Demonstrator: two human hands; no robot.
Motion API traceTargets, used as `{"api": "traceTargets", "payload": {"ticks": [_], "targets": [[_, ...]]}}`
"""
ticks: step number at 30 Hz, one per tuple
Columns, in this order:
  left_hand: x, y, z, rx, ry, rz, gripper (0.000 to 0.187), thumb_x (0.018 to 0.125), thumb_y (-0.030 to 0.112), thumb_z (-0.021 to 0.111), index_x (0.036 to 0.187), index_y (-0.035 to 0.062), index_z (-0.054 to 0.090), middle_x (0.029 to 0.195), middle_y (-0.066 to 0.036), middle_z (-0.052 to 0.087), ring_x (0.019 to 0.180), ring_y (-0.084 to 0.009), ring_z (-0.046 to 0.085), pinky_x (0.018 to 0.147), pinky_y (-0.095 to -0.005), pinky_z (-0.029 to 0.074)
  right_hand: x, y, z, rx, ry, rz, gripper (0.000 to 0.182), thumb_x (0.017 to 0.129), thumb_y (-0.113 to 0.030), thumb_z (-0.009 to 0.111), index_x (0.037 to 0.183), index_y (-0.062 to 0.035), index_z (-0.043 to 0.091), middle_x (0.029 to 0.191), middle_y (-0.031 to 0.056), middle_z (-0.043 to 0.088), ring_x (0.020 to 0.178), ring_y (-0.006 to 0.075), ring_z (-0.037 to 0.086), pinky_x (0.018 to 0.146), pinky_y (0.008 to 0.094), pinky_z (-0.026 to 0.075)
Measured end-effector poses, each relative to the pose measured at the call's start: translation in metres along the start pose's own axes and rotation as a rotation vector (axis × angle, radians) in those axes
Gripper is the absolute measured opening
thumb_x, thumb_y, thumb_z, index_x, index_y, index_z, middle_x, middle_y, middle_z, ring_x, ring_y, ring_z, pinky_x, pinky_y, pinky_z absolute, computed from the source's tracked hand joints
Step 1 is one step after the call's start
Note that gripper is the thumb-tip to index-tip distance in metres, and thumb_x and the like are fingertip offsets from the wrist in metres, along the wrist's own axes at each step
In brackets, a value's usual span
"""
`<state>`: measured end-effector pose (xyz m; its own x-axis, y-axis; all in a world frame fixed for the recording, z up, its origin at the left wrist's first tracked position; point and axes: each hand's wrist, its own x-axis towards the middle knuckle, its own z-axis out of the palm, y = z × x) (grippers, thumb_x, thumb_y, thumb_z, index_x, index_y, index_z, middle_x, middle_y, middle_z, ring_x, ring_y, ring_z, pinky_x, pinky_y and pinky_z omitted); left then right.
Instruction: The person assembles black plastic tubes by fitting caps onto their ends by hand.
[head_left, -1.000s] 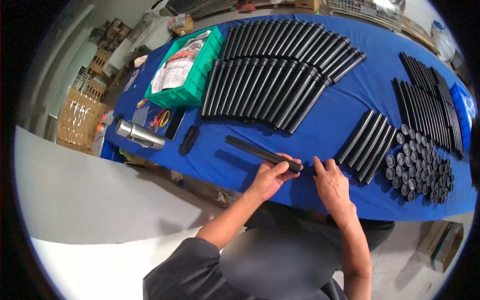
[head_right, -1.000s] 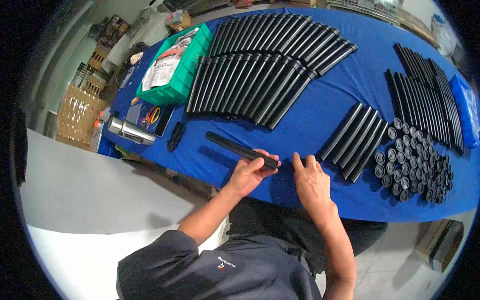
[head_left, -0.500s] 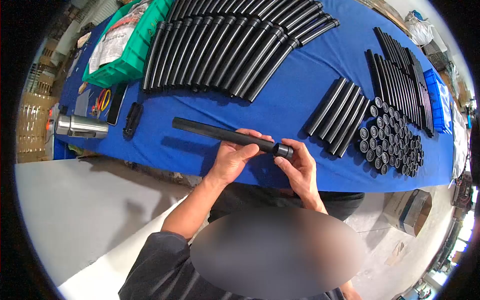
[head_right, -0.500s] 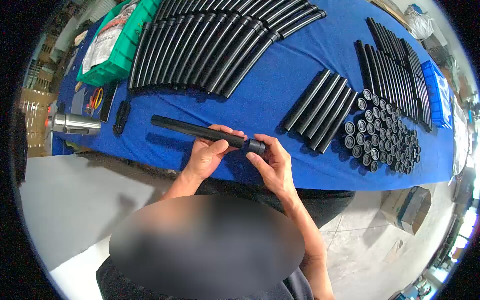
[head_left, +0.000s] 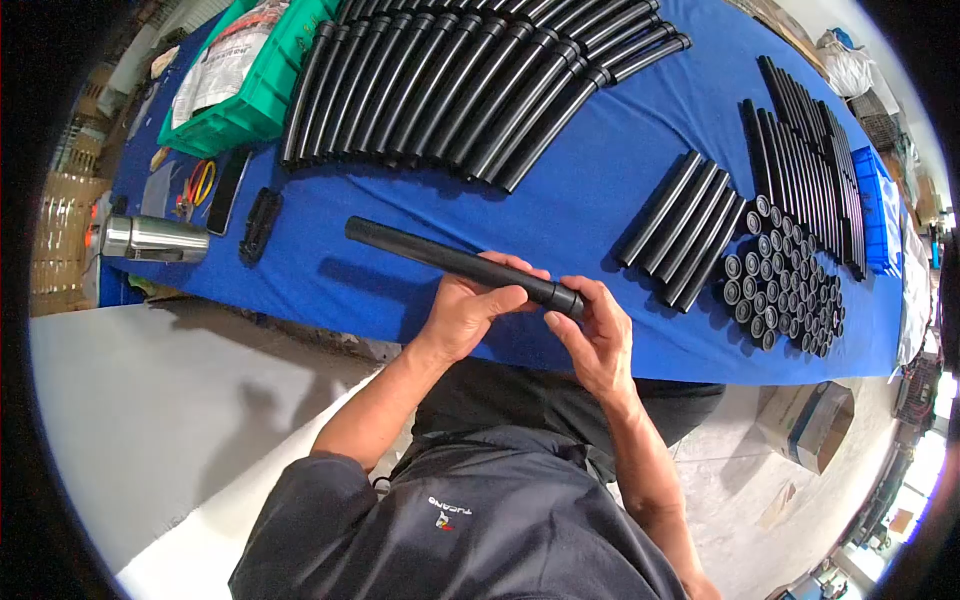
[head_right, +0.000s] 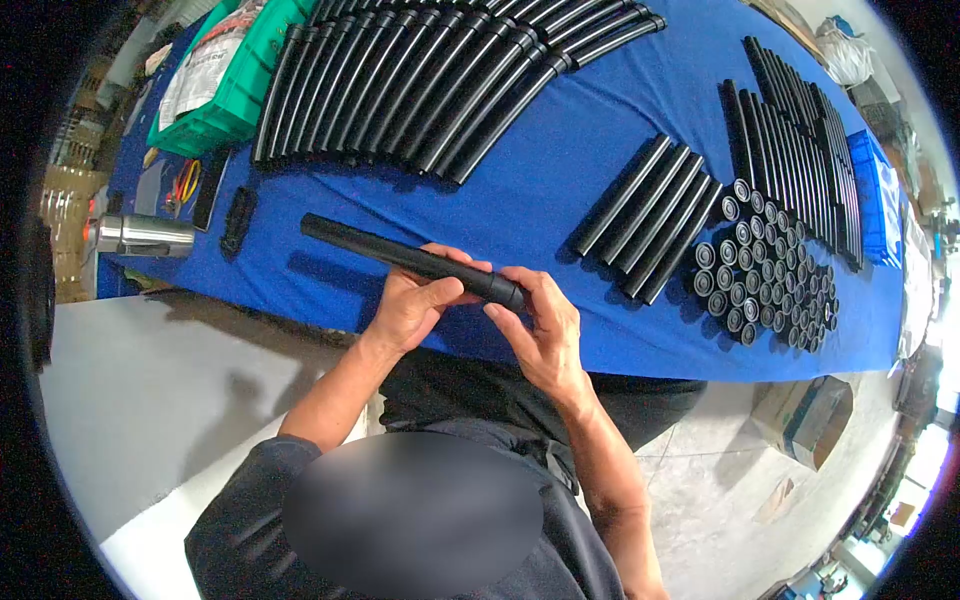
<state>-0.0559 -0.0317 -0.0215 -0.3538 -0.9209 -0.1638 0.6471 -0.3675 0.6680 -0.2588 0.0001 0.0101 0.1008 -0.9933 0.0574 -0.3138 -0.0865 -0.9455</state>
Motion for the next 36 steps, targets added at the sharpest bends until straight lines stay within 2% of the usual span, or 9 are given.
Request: {"api": "traceTargets", "payload": {"ticks": [5,9,17,21,24,26,27,31,36], "targets": [[-0.001,0.002,0.003,-0.010,0.025,-0.016,0.026,0.091,0.000,0.076,0.115,0.0022,0.068,0.118,-0.018,0.072,0.110,-0.0266,0.071,0.093,-0.0411,0.063,0.000,0.006,0.002,-0.025,0.006,-0.045,0.039,0.089,-0.011,0.079,0.123,0.0013,0.063,0.105,0.0191,0.067,0.093,0.0330,0.068,0.082,0.0374,0.054],[-0.001,-0.002,0.001,0.030,0.038,-0.019,0.029,0.091,0.002,0.075,0.118,0.0018,0.066,0.121,-0.021,0.071,0.114,-0.0309,0.070,0.096,-0.0462,0.062,0.003,-0.003,0.002,-0.101,0.014,-0.128,0.039,0.089,-0.010,0.078,0.123,0.0015,0.062,0.106,0.0198,0.068,0.095,0.0336,0.069,0.082,0.0388,0.055],[0.001,0.004,0.002,0.108,0.048,-0.075,0.031,0.092,0.005,0.076,0.121,0.0014,0.064,0.122,-0.020,0.070,0.115,-0.0296,0.069,0.098,-0.0464,0.061,0.006,-0.006,-0.001,-0.186,-0.008,-0.159,0.040,0.089,-0.009,0.079,0.123,0.0025,0.062,0.107,0.0205,0.068,0.093,0.0346,0.069,0.082,0.0383,0.055],[0.002,0.004,-0.002,0.147,-0.084,-0.046,0.039,0.094,0.009,0.074,0.130,0.0039,0.059,0.132,-0.021,0.066,0.124,-0.0334,0.065,0.103,-0.0520,0.058,-0.003,0.002,-0.006,-0.049,0.023,-0.049,0.040,0.089,-0.009,0.080,0.122,0.0027,0.062,0.105,0.0165,0.068,0.093,0.0251,0.070,0.082,0.0350,0.055],[0.000,0.017,-0.008,-0.325,0.020,0.007,0.040,0.095,0.007,0.072,0.133,0.0071,0.057,0.130,-0.022,0.067,0.130,-0.0383,0.061,0.105,-0.0569,0.055,-0.019,0.004,-0.022,0.071,0.042,0.142,0.040,0.088,-0.009,0.081,0.121,0.0024,0.062,0.104,0.0128,0.068,0.092,0.0181,0.068,0.082,0.0326,0.055],[0.000,0.013,-0.014,-0.254,-0.021,-0.040,0.034,0.097,0.011,0.070,0.129,0.0106,0.058,0.131,-0.022,0.066,0.129,-0.0424,0.060,0.101,-0.0577,0.058,-0.027,0.006,-0.032,0.126,0.015,0.185,0.039,0.088,-0.010,0.081,0.120,0.0023,0.063,0.103,0.0105,0.068,0.091,0.0148,0.066,0.082,0.0314,0.054],[0.002,0.011,-0.017,-0.225,-0.050,-0.047,0.034,0.097,0.011,0.070,0.129,0.0105,0.058,0.131,-0.022,0.066,0.129,-0.0425,0.060,0.101,-0.0569,0.059,-0.027,0.008,-0.032,0.169,0.040,0.143,0.040,0.086,-0.013,0.083,0.118,0.0016,0.064,0.100,0.0113,0.069,0.088,0.0170,0.067,0.080,0.0317,0.054],[0.003,0.005,-0.018,-0.166,-0.078,-0.015,0.030,0.100,0.011,0.066,0.128,0.0095,0.055,0.129,-0.023,0.065,0.129,-0.0445,0.060,0.099,-0.0562,0.060,-0.022,0.006,-0.030,-0.084,0.047,0.013,0.040,0.084,-0.018,0.085,0.115,-0.0006,0.066,0.095,0.0143,0.070,0.085,0.0244,0.069,0.077,0.0343,0.054],[0.002,0.005,-0.014,-0.137,-0.059,0.003,0.030,0.100,0.012,0.066,0.128,0.0097,0.056,0.130,-0.022,0.065,0.128,-0.0432,0.060,0.099,-0.0542,0.061,-0.016,0.013,-0.023,-0.064,0.055,0.028,0.037,0.084,-0.016,0.084,0.114,-0.0007,0.067,0.094,0.0142,0.070,0.084,0.0267,0.070,0.076,0.0354,0.054]]}}
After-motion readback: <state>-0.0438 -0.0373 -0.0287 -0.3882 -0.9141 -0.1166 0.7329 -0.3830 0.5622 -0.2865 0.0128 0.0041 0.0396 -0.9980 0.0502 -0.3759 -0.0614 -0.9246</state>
